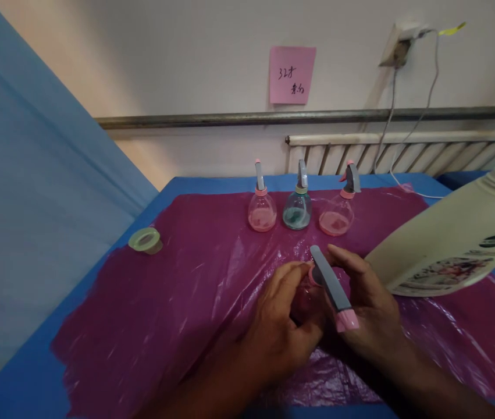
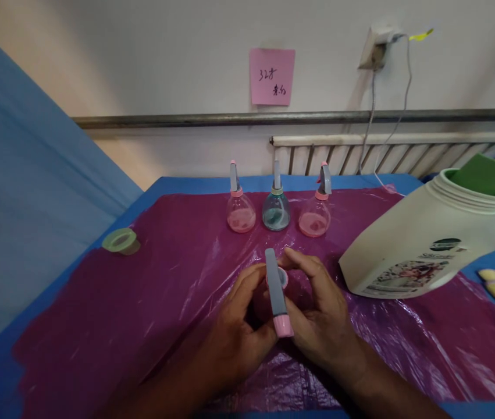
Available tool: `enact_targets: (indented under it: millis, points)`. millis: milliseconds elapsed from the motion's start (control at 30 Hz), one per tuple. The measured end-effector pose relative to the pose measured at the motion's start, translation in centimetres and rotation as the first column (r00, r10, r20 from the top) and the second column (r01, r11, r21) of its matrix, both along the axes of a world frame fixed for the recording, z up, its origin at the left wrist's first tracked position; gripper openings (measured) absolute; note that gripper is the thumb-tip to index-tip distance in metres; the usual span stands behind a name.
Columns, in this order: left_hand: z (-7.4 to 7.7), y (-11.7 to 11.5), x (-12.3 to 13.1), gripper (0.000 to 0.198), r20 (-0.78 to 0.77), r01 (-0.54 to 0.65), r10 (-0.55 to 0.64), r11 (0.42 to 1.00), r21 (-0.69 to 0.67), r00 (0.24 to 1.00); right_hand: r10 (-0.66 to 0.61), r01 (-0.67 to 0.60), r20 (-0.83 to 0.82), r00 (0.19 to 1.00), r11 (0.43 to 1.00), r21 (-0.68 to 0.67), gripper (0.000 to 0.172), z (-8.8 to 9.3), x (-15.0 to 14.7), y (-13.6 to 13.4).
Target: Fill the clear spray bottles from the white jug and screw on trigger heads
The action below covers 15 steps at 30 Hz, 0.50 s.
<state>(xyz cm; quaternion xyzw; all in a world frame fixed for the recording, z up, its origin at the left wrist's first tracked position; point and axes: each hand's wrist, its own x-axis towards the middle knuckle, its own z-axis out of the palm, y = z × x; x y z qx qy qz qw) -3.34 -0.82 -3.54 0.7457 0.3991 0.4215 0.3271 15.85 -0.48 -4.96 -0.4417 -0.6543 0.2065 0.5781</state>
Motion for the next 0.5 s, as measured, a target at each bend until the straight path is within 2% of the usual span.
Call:
enact_targets:
  millis: [233,333,500]
  points:
    - [-0.1,-0.1,-0.2,0.081,-0.023,0.005,-0.005,1.000,0.007,1.000,-0.011,0.001,0.093,0.996,0.994,0.110,0.046,1.5,0.1,0.0]
    - [-0.2,0.0,-0.2,0.083,-0.033,0.002,-0.001,1.000,0.020,0.999,-0.015,0.002,0.102,0.995,0.992,0.125,0.048,1.9,0.0,0.0]
    - [-0.7,-0.2,-0.2,0.086,-0.047,-0.031,0.031,0.999,0.009,0.998,-0.006,-0.002,0.080,0.997,0.995,0.098,0.056,1.4,0.1,0.0]
